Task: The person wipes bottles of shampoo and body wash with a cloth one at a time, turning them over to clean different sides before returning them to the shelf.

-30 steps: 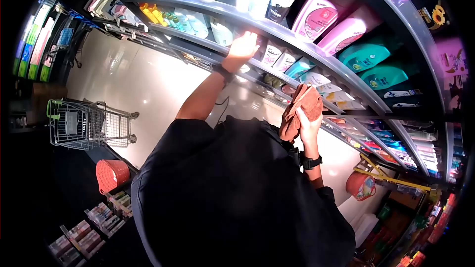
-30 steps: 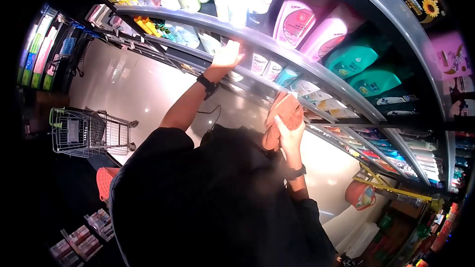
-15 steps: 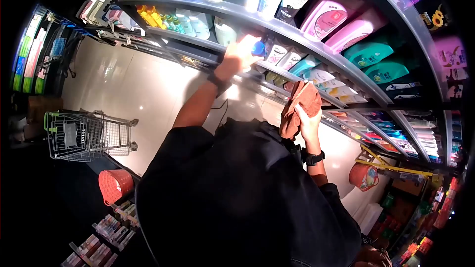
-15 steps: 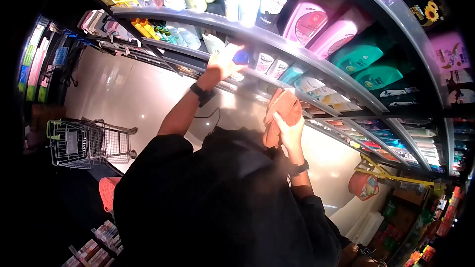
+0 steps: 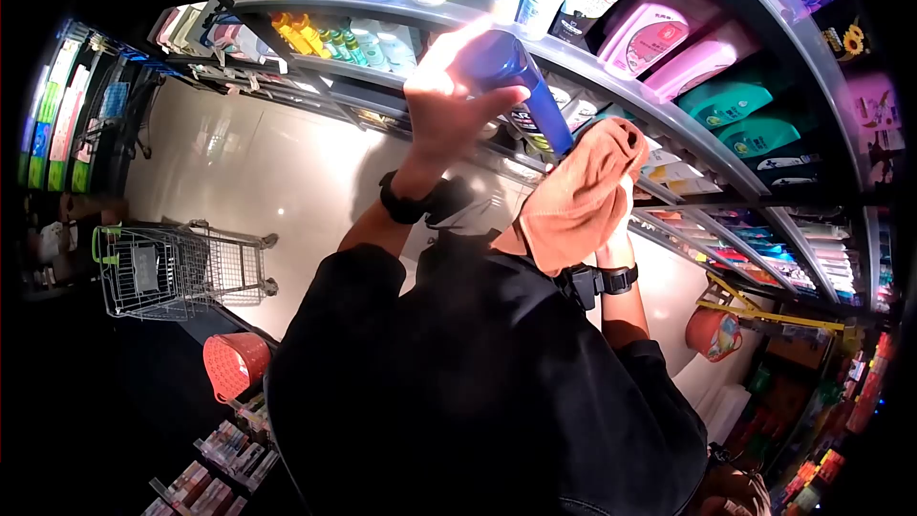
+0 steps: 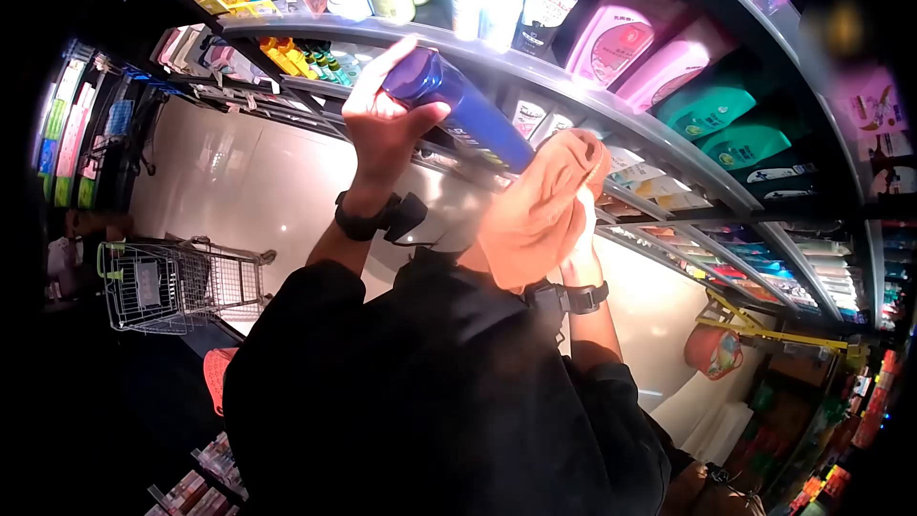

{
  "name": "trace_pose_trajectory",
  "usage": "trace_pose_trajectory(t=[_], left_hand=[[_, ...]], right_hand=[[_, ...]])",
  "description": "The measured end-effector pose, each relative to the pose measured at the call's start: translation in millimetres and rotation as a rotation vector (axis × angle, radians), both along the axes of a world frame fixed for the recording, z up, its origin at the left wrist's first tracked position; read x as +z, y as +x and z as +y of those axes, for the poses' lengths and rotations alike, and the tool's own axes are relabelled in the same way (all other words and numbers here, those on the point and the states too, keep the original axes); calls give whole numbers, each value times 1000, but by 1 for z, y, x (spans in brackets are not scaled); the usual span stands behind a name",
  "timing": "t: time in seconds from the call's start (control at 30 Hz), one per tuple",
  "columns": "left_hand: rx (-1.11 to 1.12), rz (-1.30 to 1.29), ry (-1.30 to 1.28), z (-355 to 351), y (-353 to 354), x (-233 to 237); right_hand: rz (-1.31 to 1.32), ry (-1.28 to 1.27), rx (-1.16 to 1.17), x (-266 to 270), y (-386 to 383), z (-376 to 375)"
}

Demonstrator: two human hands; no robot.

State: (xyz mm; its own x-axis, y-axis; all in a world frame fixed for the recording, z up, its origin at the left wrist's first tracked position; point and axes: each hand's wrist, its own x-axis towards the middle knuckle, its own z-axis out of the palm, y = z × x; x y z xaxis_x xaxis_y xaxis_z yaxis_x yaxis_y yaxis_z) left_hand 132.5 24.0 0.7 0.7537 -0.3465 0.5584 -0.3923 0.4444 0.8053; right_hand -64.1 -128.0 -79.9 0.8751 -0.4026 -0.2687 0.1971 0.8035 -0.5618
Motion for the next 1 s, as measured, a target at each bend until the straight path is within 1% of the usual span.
trace_pose_trajectory(t=[0.03,0.07,0.1,0.13,0.17,0.2,0.3,0.33,0.37,0.4,0.43,0.47,0.5,0.57,0.6,0.63,0.7,0.73,0.8,0.83,0.87,0.9,0.97,1.0], left_hand=[[39,-50,-25,-4,2,0],[-49,41,-93,-5,-5,11],[-89,96,-162,-7,-5,10],[-131,151,-230,-10,-3,7],[-173,208,-297,-13,0,2],[-66,59,-265,-19,4,-5],[-387,258,-342,-29,-20,-23],[-351,215,-335,-33,-19,-36],[-282,229,-389,-36,-22,-48],[-287,280,-371,-37,-19,-59],[-287,335,-351,-36,-20,-64],[-309,362,-350,-34,-24,-60],[-332,380,-353,-34,-27,-52],[-340,386,-315,-37,-32,-50],[-323,379,-272,-40,-39,-57],[-308,371,-231,-42,-45,-66],[-408,547,-262,-37,-69,-74],[-482,584,-241,-37,-75,-74],[-449,393,-165,-34,-85,-73],[-371,473,-164,-37,-92,-85],[-417,539,-239,-35,-94,-89],[-390,518,-245,-34,-92,-92],[-334,478,-256,-33,-88,-94],[-336,453,-212,-30,-82,-79]], right_hand=[[-71,-8,11,-7,-3,0],[-1,-24,-26,-7,2,6],[91,-167,-13,0,0,13],[115,-192,-13,4,-1,18],[107,-164,-8,5,-2,22],[104,-139,-4,7,-3,26],[90,-63,8,5,-15,31],[80,-36,15,5,-17,32],[74,-45,17,8,-19,31],[76,-101,9,13,-20,32],[89,-197,-9,19,-20,34],[110,-363,-50,29,-17,39],[151,-630,-164,41,-9,42],[307,-1000,-209,43,-8,45],[337,-1085,-145,42,-7,46],[327,-1233,-221,42,-2,51],[229,-1261,-396,50,6,57],[223,-1364,-441,59,10,55],[175,-1432,-511,76,16,52],[189,-1433,-513,78,19,48],[132,-1347,-590,76,23,48],[173,-1256,-511,77,22,48],[166,-1194,-551,65,17,54],[208,-1122,-483,60,13,58]])
